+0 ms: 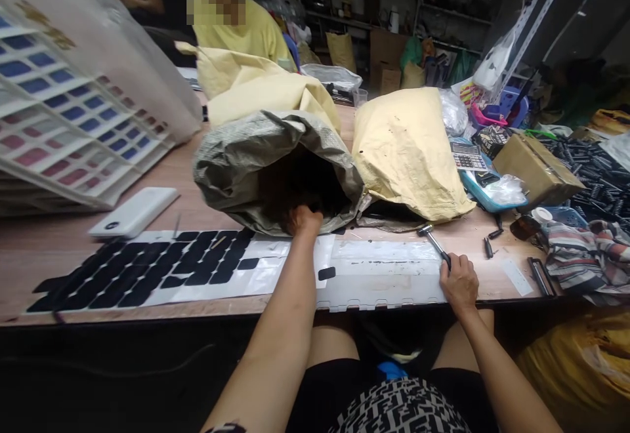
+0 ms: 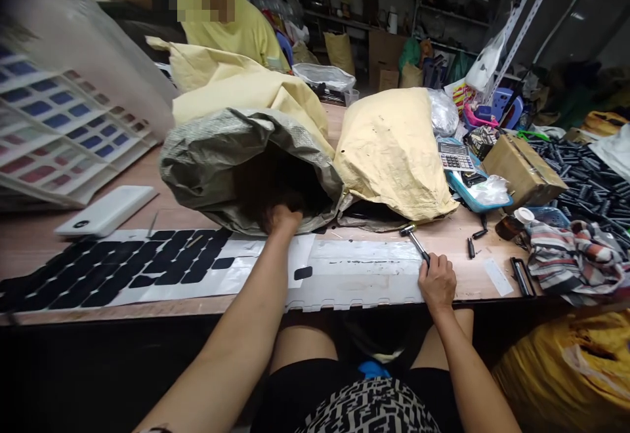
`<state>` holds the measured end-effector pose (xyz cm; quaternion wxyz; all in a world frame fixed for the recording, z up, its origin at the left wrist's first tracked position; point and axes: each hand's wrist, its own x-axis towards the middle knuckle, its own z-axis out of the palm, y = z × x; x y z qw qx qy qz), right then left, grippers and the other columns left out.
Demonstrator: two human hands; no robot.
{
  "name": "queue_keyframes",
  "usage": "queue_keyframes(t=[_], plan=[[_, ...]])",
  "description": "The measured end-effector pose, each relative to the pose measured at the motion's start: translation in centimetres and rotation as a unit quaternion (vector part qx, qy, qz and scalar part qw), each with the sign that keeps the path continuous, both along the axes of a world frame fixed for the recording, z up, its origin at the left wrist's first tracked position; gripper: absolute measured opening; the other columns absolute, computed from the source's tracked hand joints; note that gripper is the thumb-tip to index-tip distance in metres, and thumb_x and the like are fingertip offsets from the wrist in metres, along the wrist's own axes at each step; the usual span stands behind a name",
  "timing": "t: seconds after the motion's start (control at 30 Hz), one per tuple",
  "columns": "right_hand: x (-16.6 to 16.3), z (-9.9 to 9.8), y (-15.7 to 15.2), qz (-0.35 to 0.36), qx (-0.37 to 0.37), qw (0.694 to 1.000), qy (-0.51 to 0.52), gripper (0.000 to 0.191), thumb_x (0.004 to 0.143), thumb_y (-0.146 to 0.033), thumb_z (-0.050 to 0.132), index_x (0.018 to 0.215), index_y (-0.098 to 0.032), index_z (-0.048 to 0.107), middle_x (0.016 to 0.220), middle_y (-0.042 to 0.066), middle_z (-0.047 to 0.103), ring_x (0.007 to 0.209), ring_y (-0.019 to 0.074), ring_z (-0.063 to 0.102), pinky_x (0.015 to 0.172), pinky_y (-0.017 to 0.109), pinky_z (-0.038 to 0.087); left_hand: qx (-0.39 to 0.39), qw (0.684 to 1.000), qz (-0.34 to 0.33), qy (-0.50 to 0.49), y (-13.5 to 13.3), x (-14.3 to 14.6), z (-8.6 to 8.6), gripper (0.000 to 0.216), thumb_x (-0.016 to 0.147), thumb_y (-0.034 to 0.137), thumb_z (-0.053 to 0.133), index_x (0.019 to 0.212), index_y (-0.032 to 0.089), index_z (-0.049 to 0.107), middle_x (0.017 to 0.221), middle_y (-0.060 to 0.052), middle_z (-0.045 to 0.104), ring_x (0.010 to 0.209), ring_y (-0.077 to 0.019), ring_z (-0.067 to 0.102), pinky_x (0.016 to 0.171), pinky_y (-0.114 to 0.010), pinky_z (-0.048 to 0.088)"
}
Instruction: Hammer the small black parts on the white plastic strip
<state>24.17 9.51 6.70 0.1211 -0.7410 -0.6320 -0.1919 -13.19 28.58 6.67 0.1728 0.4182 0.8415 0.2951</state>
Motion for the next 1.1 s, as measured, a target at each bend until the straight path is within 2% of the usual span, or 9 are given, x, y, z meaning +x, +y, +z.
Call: queue_keyframes(t=[0.13,0.27,0.33,0.37,0.43,0.5,0.6,0.87,1.1], plan=[[-0.1,0.0,-0.1,-0.004,-0.005,1.0,0.003,0.025,0.096,-0.032,0.045,0.109,-0.019,0.062,0.093,0.008,0.057,0.085,0.0211,0.047,0.071,0.031,0.033,0.019,1.0,0.012,-0.004,-0.1,-0.5,-1.0,0.026,0.076,0.023,0.065,0.1,0.013,0.067,0.118,-0.02,0.062,0.126,-0.0389,0.045,0.105,-0.059,0.034],[-0.1,0.1,-0.2,-0.005,-0.013,1.0,0.007,0.025,0.096,-0.032,0.044,0.108,-0.019,0.062,0.093,0.008,0.057,0.085,0.0211,0.048,0.072,0.031,0.033,0.15,0.988,-0.015,0.009,-3.3,2.5,0.6,0.03,0.088,0.035,0.058,0.109,0.015,0.065,0.116,-0.015,0.061,0.116,-0.0311,0.052,0.104,-0.049,0.039],[-0.1,0.1,-0.2,-0.004,-0.014,1.0,0.011,0.025,0.096,-0.032,0.044,0.108,-0.019,0.061,0.093,0.008,0.057,0.086,0.0211,0.047,0.072,0.031,0.033,0.226,0.967,-0.117,-0.021,-5.9,6.0,1.4,0.028,0.09,0.037,0.057,0.108,0.017,0.066,0.111,-0.011,0.062,0.108,-0.0261,0.056,0.097,-0.041,0.045],[-0.1,0.1,-0.2,-0.004,-0.014,1.0,0.013,0.025,0.096,-0.032,0.044,0.108,-0.019,0.061,0.094,0.008,0.057,0.086,0.0211,0.047,0.072,0.031,0.033,0.239,0.948,-0.202,-0.053,-7.2,8.1,1.6,0.024,0.09,0.035,0.058,0.105,0.019,0.067,0.107,-0.009,0.063,0.103,-0.0235,0.058,0.094,-0.037,0.047],[-0.2,0.2,-0.2,-0.004,-0.015,1.0,0.017,0.025,0.096,-0.032,0.043,0.108,-0.019,0.061,0.095,0.008,0.057,0.087,0.0214,0.047,0.073,0.031,0.033,0.209,0.907,-0.351,-0.102,-9.4,12.2,1.3,0.016,0.09,0.031,0.059,0.099,0.022,0.069,0.099,-0.005,0.065,0.095,-0.0203,0.06,0.088,-0.033,0.049],[-0.2,0.1,-0.2,-0.003,-0.017,1.0,0.024,0.025,0.096,-0.031,0.044,0.109,-0.019,0.061,0.095,0.008,0.056,0.088,0.0217,0.047,0.073,0.031,0.033,0.174,0.883,-0.421,-0.115,-10.7,15.4,0.4,0.012,0.087,0.028,0.063,0.096,0.023,0.07,0.095,-0.004,0.066,0.095,-0.0202,0.06,0.088,-0.033,0.049],[-0.2,0.1,-0.3,-0.003,-0.02,0.999,0.039,0.025,0.096,-0.031,0.044,0.11,-0.019,0.061,0.096,0.008,0.056,0.088,0.0217,0.046,0.074,0.031,0.033,0.139,0.882,-0.443,-0.085,-11.2,17.7,-1.2,0.013,0.083,0.026,0.069,0.095,0.023,0.071,0.097,-0.004,0.066,0.1,-0.0225,0.059,0.091,-0.035,0.047],[0.5,0.0,-0.1,0.012,-0.036,0.998,0.049,0.027,0.098,-0.032,0.043,0.11,-0.019,0.063,0.094,0.009,0.058,0.087,0.0209,0.049,0.073,0.029,0.036,0.137,0.873,-0.457,-0.105,-10.1,16.8,-2.7,0.023,0.074,0.017,0.069,0.095,0.023,0.073,0.091,-0.003,0.057,0.095,-0.0197,0.056,0.086,-0.032,0.048],[1.3,1.4,-2.1,0.055,-0.01,0.963,0.265,0.037,0.1,-0.038,0.037,0.109,-0.02,0.067,0.092,0.006,0.064,0.082,0.0174,0.058,0.076,0.028,0.044,0.127,0.872,-0.457,-0.117,-9.7,17.1,-3.4,0.023,0.078,0.019,0.066,0.099,0.024,0.074,0.092,-0.002,0.059,0.097,-0.0201,0.055,0.089,-0.033,0.047]])
